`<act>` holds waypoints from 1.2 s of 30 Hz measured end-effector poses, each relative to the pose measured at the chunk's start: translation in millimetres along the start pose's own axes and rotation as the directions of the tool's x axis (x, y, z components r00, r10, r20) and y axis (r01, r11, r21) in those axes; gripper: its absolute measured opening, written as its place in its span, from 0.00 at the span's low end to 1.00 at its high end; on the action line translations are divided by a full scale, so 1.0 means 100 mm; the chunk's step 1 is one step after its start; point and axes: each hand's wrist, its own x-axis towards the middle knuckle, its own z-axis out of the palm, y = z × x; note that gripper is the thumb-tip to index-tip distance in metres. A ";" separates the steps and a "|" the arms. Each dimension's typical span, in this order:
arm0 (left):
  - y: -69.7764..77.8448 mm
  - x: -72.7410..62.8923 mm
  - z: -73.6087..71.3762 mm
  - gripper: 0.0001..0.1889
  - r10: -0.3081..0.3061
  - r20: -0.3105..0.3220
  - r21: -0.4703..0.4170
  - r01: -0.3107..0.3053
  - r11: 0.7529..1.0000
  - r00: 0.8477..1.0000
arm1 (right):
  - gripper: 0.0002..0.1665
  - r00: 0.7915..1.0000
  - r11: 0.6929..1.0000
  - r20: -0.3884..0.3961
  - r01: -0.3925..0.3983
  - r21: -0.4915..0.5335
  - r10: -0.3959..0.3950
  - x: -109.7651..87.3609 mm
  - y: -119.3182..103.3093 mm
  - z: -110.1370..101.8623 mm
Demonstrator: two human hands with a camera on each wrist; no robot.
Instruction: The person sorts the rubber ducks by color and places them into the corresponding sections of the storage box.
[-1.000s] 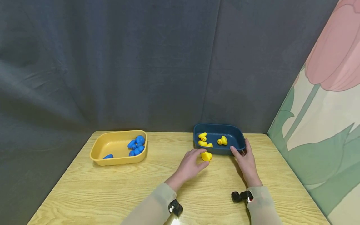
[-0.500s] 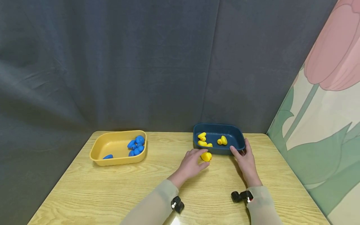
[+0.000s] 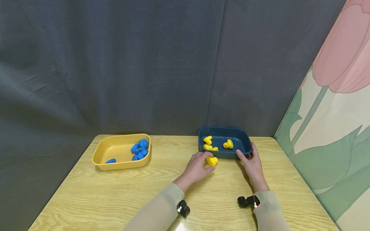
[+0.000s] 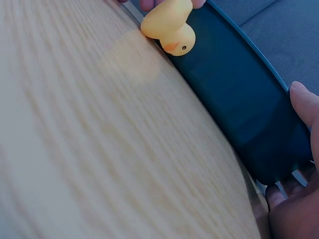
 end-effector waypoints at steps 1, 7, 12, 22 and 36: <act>0.00 0.00 0.00 0.22 0.002 -0.003 0.001 -0.002 1.000 1.000 | 0.65 1.000 1.000 0.001 -0.001 0.000 0.001 0.00 0.00 0.00; -0.03 0.02 -0.01 0.18 0.027 -0.008 0.020 -0.026 0.999 1.000 | 0.66 1.000 1.000 0.003 -0.006 0.000 0.006 0.00 -0.01 0.00; -0.05 0.01 -0.04 0.19 0.058 0.014 0.066 -0.059 0.996 0.998 | 0.66 1.000 1.000 0.006 -0.005 -0.003 0.005 0.00 -0.01 0.00; -0.11 -0.03 -0.09 0.20 0.047 0.036 0.120 -0.051 0.991 0.998 | 0.66 1.000 1.000 0.002 -0.003 -0.015 0.004 -0.01 0.00 0.00; -0.11 -0.05 -0.13 0.20 0.057 0.039 0.098 -0.060 0.993 0.998 | 0.65 1.000 1.000 0.003 -0.009 -0.012 0.009 0.00 0.00 0.00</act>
